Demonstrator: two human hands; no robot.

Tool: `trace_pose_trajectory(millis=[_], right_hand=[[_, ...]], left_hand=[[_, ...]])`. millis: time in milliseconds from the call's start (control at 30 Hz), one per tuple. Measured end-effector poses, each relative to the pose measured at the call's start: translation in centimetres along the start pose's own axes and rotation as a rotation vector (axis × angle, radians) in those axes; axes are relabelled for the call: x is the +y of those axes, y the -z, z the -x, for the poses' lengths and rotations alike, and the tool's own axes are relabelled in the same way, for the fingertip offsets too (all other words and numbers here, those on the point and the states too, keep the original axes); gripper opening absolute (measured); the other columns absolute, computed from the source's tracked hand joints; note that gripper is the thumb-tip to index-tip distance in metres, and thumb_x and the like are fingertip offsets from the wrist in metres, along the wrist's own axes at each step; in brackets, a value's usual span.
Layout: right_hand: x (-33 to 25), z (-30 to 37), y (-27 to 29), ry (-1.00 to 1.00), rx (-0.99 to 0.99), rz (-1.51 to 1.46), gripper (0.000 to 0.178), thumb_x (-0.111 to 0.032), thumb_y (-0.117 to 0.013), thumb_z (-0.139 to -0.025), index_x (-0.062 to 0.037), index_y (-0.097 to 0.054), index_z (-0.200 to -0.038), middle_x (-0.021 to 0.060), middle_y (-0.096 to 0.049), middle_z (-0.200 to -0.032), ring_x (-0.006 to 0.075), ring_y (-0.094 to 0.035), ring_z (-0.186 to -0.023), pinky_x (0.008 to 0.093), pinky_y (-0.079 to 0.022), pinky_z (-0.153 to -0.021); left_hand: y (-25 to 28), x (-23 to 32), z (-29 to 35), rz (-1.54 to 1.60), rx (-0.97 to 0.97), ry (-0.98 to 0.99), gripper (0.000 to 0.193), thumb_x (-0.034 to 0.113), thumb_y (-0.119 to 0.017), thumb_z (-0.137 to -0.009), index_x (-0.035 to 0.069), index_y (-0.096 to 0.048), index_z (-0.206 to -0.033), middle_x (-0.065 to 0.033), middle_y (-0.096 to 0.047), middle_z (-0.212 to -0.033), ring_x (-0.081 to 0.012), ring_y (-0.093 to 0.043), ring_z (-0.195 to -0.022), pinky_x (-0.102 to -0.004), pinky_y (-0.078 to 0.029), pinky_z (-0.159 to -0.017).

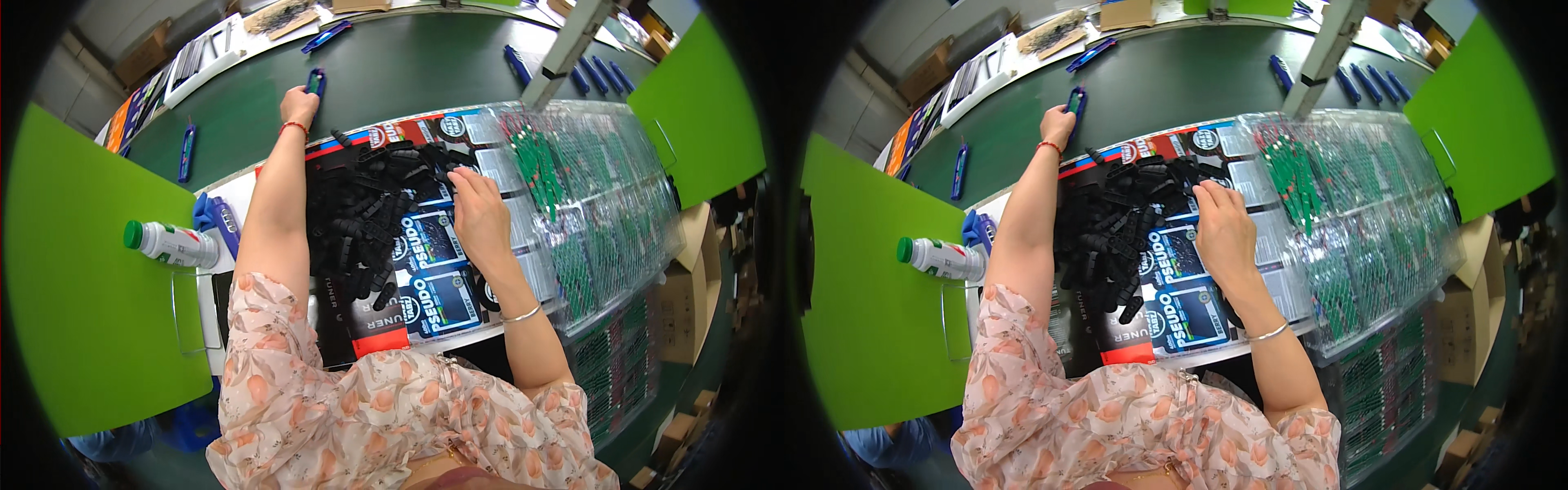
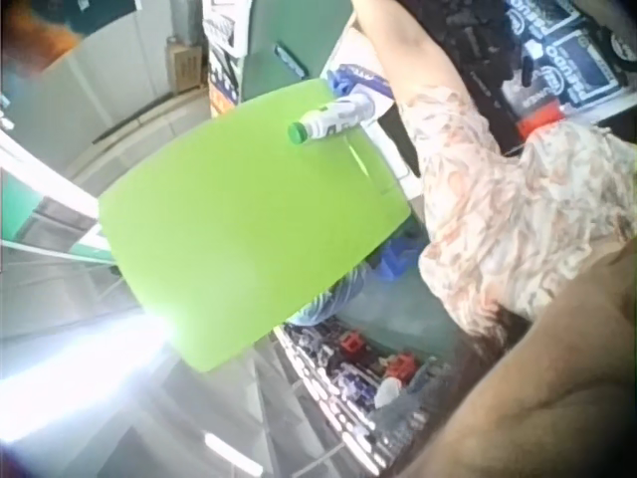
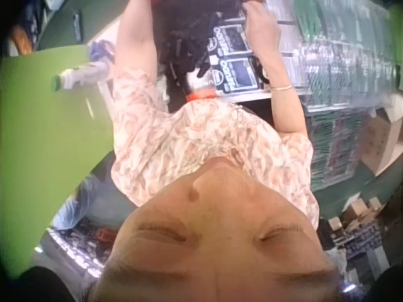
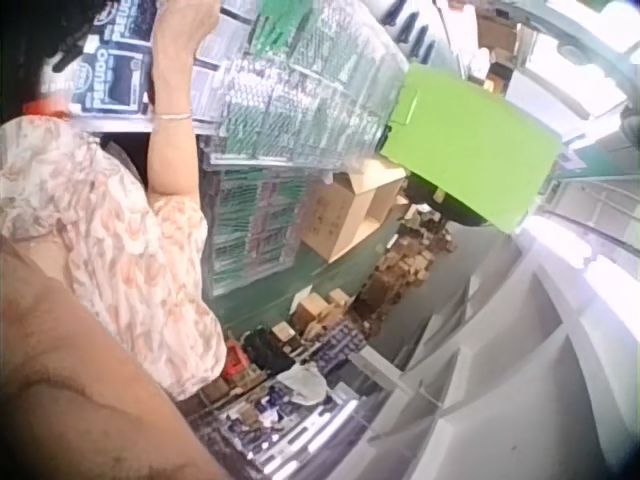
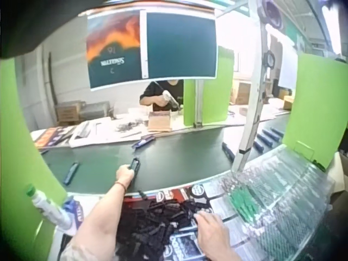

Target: Manually assemble internal components into blue plastic electronic housings on a factory production floor.

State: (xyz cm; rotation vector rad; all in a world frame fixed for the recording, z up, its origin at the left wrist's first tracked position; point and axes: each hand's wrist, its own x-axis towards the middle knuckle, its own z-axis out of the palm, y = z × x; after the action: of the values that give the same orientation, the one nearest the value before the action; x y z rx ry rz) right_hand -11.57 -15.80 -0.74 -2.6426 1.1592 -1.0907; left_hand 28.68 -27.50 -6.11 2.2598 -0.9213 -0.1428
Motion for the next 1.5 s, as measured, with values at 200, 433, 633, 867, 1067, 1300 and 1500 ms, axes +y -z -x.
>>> trace_pose_trajectory(millis=[200,433,633,867,1067,1300,1500], right_hand=[[-0.4,-0.6,-1.7,-0.119,-0.147,0.201,0.018,-0.004,-0.06,-0.08,-0.0056,-0.066,-0.096,0.0084,-0.061,-0.099,0.0304,-0.06,-0.091,0.0396,-0.055,-0.072],[-0.7,0.2,-0.4,-0.222,-0.18,0.128,0.016,-0.008,-0.061,-0.085,-0.0045,-0.067,-0.099,0.0132,-0.06,-0.098,0.0335,-0.062,-0.088,0.0435,-0.054,-0.072],[-2.3,2.6,1.2,-0.165,-0.073,-0.296,0.021,0.0,-0.062,-0.084,0.0002,-0.063,-0.105,0.0177,-0.057,-0.097,0.0356,-0.063,-0.084,0.0427,-0.051,-0.071],[-3.2,3.8,3.4,-0.598,-0.156,-0.947,0.026,-0.007,-0.07,-0.085,0.0036,-0.065,-0.108,0.01,-0.071,-0.081,0.0128,-0.068,-0.07,0.0233,-0.053,-0.064],[-6.8,2.2,6.8,-0.506,-0.144,-1.218,0.029,-0.004,-0.069,-0.086,0.0,-0.064,-0.115,0.0055,-0.063,-0.09,0.0085,-0.061,-0.069,0.0208,-0.052,-0.062],[-6.7,3.2,6.0,-0.293,-0.209,-0.772,0.017,-0.006,-0.073,-0.079,-0.0004,-0.071,-0.095,0.0087,-0.071,-0.081,0.0116,-0.064,-0.065,0.0246,-0.05,-0.061],[-6.6,4.4,5.1,-0.231,-0.137,-0.665,0.017,-0.006,-0.072,-0.078,-0.0008,-0.07,-0.094,0.0099,-0.068,-0.075,0.0162,-0.062,-0.059,0.0279,-0.05,-0.057]], left_hand=[[3.7,-1.1,1.4,-0.17,0.1,-0.233,0.044,0.036,-0.06,-0.083,0.003,-0.068,-0.111,-0.0194,-0.068,-0.108,-0.0354,-0.065,-0.1,-0.0435,-0.05,-0.091],[14.9,-3.7,12.6,-0.325,-0.182,-0.548,0.027,0.017,-0.059,-0.085,-0.002,-0.065,-0.103,-0.0263,-0.066,-0.097,-0.0415,-0.063,-0.096,-0.046,-0.05,-0.088],[17.3,-6.9,23.7,-0.459,-0.267,-0.396,0.061,0.022,-0.066,-0.084,-0.002,-0.045,-0.136,-0.0285,-0.062,-0.097,-0.0412,-0.062,-0.093,-0.0465,-0.049,-0.085],[17.8,-4.1,25.9,-0.251,-0.022,-0.444,0.067,0.017,-0.07,-0.082,-0.004,-0.041,-0.138,-0.0204,-0.06,-0.089,-0.0309,-0.064,-0.084,-0.0377,-0.053,-0.075],[16.9,3.0,34.2,0.862,-0.627,0.028,0.07,0.006,-0.07,-0.085,0.001,-0.032,-0.145,-0.0063,-0.06,-0.091,-0.0101,-0.062,-0.076,-0.0238,-0.052,-0.063],[13.2,4.9,39.3,0.981,-0.727,-0.069,0.075,-0.001,-0.069,-0.084,0.004,-0.031,-0.148,-0.0039,-0.063,-0.1,-0.0055,-0.058,-0.084,-0.0211,-0.049,-0.073],[11.4,4.7,40.0,0.872,-0.656,-0.175,0.074,-0.004,-0.068,-0.083,0.005,-0.032,-0.148,-0.0021,-0.061,-0.098,-0.0041,-0.057,-0.083,-0.0204,-0.049,-0.072]])
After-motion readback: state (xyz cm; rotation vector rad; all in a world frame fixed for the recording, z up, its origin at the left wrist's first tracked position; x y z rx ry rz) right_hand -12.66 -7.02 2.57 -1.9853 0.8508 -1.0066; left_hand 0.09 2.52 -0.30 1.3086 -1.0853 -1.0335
